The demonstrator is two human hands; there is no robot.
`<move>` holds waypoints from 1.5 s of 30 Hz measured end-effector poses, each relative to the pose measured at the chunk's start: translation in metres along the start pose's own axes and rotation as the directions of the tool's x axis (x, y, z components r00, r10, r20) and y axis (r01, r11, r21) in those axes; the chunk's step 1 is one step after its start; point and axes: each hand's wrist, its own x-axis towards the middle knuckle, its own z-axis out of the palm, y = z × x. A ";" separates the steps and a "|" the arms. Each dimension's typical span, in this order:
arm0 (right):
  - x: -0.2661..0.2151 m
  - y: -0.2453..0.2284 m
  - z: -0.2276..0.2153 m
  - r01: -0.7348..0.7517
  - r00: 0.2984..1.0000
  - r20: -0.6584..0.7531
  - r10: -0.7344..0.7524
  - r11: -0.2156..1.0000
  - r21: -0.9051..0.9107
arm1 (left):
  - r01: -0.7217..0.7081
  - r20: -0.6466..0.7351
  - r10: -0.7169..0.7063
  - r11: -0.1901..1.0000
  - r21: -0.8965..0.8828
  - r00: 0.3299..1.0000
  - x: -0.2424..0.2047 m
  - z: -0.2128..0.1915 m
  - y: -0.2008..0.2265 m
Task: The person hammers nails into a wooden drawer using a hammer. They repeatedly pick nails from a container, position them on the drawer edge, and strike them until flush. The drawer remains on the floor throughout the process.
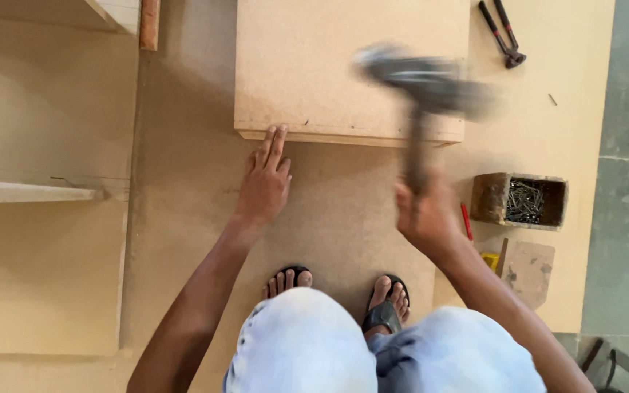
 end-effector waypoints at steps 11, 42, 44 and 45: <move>-0.011 -0.011 -0.013 -0.141 0.990 0.013 0.140 0.988 0.060 | -0.055 0.064 0.051 0.997 0.062 0.997 -0.002 -0.005 -0.005; -0.007 -0.059 0.031 -0.309 0.951 0.016 0.309 0.950 0.051 | -0.071 0.207 0.086 0.994 -0.079 0.975 0.002 -0.032 -0.023; -0.016 -0.059 0.027 -0.262 0.965 0.001 0.263 0.963 0.067 | -0.087 0.191 0.100 0.993 -0.076 0.976 0.004 -0.029 -0.021; -0.022 -0.057 0.026 -0.234 0.972 0.006 0.234 0.969 0.074 | -0.091 0.184 0.103 0.993 -0.073 0.978 0.001 -0.028 -0.022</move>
